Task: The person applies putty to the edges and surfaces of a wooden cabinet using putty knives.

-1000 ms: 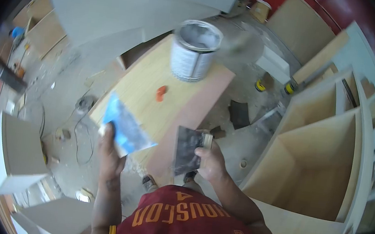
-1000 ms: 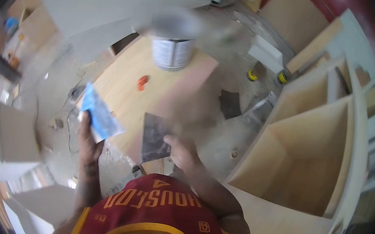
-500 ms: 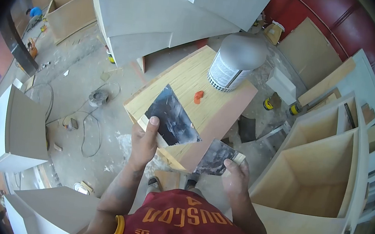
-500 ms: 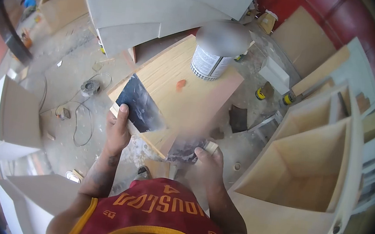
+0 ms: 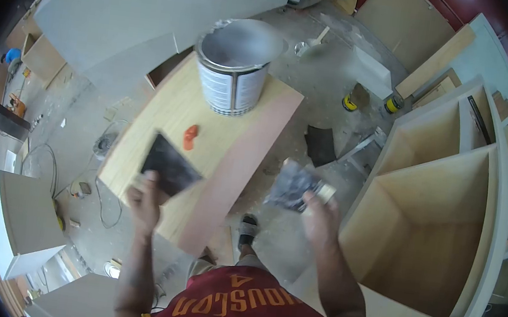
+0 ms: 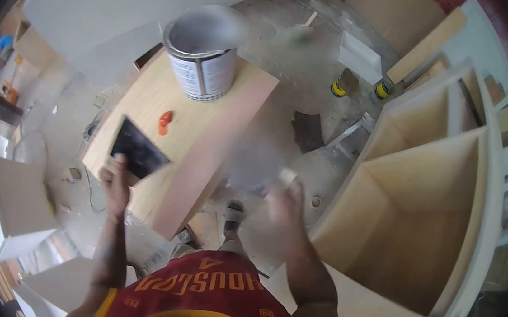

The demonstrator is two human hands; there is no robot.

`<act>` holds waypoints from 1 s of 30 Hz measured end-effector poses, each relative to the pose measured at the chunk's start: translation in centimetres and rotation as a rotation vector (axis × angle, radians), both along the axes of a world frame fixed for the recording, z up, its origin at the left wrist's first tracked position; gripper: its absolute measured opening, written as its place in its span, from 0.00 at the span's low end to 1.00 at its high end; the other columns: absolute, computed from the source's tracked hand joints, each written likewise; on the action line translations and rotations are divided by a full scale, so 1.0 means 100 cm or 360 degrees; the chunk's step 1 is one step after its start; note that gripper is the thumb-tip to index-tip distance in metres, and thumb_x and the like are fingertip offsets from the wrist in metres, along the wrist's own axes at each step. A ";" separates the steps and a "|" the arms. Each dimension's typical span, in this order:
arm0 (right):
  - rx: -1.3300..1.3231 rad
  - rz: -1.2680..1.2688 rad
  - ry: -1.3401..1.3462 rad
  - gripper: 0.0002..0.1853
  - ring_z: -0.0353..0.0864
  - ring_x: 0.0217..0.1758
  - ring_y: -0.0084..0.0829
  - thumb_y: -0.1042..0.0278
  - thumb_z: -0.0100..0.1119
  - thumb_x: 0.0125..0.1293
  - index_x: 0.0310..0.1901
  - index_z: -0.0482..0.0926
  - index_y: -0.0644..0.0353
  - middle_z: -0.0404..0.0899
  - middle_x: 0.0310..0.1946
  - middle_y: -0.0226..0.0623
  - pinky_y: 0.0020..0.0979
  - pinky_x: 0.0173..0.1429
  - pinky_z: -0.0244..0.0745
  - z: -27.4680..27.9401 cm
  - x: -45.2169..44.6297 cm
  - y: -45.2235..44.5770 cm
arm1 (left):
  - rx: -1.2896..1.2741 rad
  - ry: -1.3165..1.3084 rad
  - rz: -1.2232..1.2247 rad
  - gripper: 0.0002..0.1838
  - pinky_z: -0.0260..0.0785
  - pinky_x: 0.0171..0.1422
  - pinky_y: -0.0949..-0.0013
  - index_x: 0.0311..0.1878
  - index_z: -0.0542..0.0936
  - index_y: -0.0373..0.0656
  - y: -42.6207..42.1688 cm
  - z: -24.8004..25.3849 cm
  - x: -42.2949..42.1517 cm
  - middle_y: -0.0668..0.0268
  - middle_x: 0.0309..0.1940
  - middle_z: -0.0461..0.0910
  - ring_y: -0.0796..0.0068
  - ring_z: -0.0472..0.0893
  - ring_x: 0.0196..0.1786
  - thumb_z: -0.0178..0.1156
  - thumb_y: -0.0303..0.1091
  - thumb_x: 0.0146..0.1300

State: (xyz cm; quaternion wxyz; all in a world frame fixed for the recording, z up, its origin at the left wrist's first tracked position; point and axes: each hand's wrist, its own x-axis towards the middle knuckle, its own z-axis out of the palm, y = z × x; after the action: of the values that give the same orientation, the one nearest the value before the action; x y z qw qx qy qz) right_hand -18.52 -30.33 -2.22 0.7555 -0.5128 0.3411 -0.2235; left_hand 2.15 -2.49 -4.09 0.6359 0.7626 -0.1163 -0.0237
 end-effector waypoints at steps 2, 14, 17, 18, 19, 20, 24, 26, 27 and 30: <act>-0.0114 0.0159 -0.0110 0.21 0.78 0.45 0.24 0.78 0.54 0.69 0.64 0.76 0.63 0.80 0.48 0.30 0.30 0.57 0.76 -0.016 0.018 -0.072 | -0.0044 0.0060 0.0237 0.22 0.52 0.25 0.76 0.22 0.75 0.50 0.008 -0.024 0.026 0.80 0.18 0.72 0.90 0.66 0.22 0.56 0.45 0.77; -0.2660 0.0695 0.0341 0.25 0.77 0.60 0.47 0.77 0.58 0.64 0.64 0.75 0.61 0.77 0.61 0.45 0.44 0.64 0.72 -0.083 0.134 -0.200 | -0.0097 0.0158 0.0706 0.19 0.70 0.42 0.77 0.42 0.82 0.40 0.023 -0.093 0.044 0.71 0.36 0.82 0.84 0.78 0.37 0.55 0.48 0.77; -0.2793 0.0701 0.0310 0.26 0.78 0.60 0.43 0.75 0.61 0.62 0.64 0.76 0.59 0.78 0.60 0.41 0.45 0.62 0.72 -0.087 0.145 -0.199 | -0.0128 0.0121 0.0810 0.20 0.68 0.41 0.77 0.40 0.82 0.40 0.008 -0.081 0.043 0.72 0.34 0.81 0.84 0.77 0.35 0.56 0.49 0.76; -0.2856 0.0691 0.0357 0.26 0.78 0.60 0.42 0.75 0.61 0.61 0.63 0.77 0.59 0.78 0.59 0.39 0.44 0.62 0.71 -0.087 0.147 -0.198 | -0.0066 0.0189 0.0815 0.20 0.68 0.41 0.77 0.42 0.82 0.39 0.019 -0.086 0.042 0.72 0.35 0.81 0.84 0.77 0.36 0.55 0.49 0.76; -0.2921 0.0675 0.0403 0.26 0.78 0.60 0.41 0.75 0.62 0.60 0.63 0.77 0.58 0.78 0.59 0.37 0.44 0.62 0.70 -0.087 0.149 -0.197 | -0.0007 0.0254 0.0818 0.20 0.68 0.42 0.77 0.43 0.82 0.38 0.029 -0.091 0.042 0.71 0.35 0.81 0.84 0.77 0.36 0.55 0.49 0.76; -0.2925 0.0679 0.0403 0.26 0.78 0.60 0.41 0.75 0.62 0.60 0.63 0.77 0.58 0.78 0.59 0.37 0.44 0.62 0.70 -0.085 0.148 -0.194 | -0.0009 0.0257 0.0821 0.20 0.68 0.42 0.77 0.43 0.82 0.38 0.036 -0.096 0.042 0.71 0.35 0.81 0.84 0.77 0.36 0.55 0.49 0.76; -0.2859 0.0765 0.0468 0.26 0.78 0.60 0.39 0.74 0.61 0.59 0.62 0.78 0.58 0.78 0.58 0.35 0.42 0.62 0.68 -0.077 0.137 -0.180 | 0.0054 0.0163 0.0796 0.21 0.68 0.44 0.77 0.46 0.81 0.37 0.025 -0.091 0.042 0.70 0.37 0.81 0.84 0.77 0.38 0.54 0.49 0.77; -0.2816 0.0776 0.0387 0.26 0.77 0.60 0.39 0.73 0.60 0.60 0.62 0.78 0.58 0.78 0.59 0.35 0.42 0.62 0.67 -0.066 0.139 -0.178 | 0.0007 0.0099 0.0813 0.21 0.67 0.44 0.77 0.46 0.81 0.36 0.019 -0.089 0.043 0.70 0.37 0.81 0.84 0.76 0.38 0.54 0.49 0.77; -0.2780 0.0749 0.0397 0.26 0.77 0.60 0.39 0.73 0.60 0.59 0.62 0.78 0.58 0.78 0.59 0.35 0.41 0.62 0.67 -0.057 0.143 -0.176 | 0.0077 0.0025 0.0784 0.21 0.67 0.44 0.77 0.46 0.81 0.36 0.025 -0.093 0.042 0.70 0.37 0.81 0.84 0.76 0.39 0.54 0.48 0.77; -0.2786 0.0705 0.0454 0.26 0.77 0.60 0.38 0.74 0.59 0.60 0.63 0.78 0.57 0.79 0.59 0.35 0.40 0.62 0.67 -0.051 0.153 -0.184 | 0.0149 -0.0038 0.0747 0.21 0.67 0.43 0.78 0.46 0.81 0.36 0.034 -0.099 0.042 0.70 0.38 0.80 0.84 0.76 0.39 0.54 0.48 0.77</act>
State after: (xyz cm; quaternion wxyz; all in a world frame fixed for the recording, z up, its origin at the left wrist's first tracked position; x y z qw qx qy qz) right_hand -3.26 -48.76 -7.31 0.0731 -0.9791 0.0335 -0.1868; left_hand 6.30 0.87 -14.02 0.5866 0.7975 0.0577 0.1284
